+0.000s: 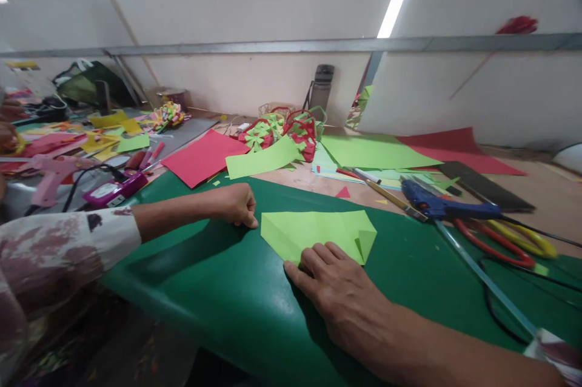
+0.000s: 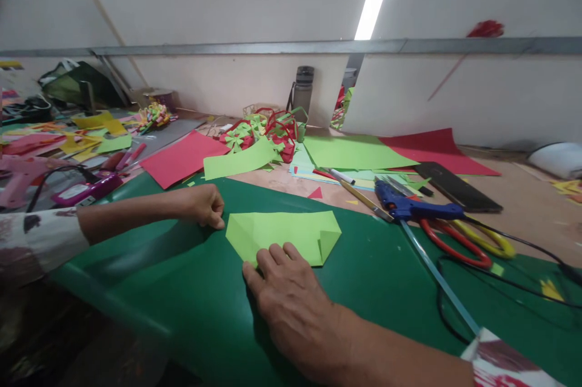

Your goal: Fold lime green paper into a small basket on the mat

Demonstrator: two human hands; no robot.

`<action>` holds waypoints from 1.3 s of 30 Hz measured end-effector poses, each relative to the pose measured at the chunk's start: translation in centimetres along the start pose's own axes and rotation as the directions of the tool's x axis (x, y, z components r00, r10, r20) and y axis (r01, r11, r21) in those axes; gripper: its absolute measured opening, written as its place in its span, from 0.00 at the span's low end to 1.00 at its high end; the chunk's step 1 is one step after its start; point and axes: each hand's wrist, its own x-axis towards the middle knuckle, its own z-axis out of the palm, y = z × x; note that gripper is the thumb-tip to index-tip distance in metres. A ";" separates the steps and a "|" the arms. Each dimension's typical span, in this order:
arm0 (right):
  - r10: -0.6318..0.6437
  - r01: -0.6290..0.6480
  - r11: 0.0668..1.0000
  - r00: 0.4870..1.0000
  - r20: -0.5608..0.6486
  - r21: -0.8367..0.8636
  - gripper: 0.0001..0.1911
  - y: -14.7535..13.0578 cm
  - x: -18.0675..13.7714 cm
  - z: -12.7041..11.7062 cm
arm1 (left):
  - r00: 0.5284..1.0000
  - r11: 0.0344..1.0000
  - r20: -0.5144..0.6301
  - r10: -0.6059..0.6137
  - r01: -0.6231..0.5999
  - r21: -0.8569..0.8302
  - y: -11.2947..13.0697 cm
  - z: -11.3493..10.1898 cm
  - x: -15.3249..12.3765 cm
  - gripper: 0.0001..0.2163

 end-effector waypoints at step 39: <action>-0.039 0.038 0.999 0.998 -0.042 -0.019 0.13 0.4 -0.3 0.0 | 0.902 0.910 -0.127 0.414 -0.411 0.044 2.4 5.1 -1.1 0.04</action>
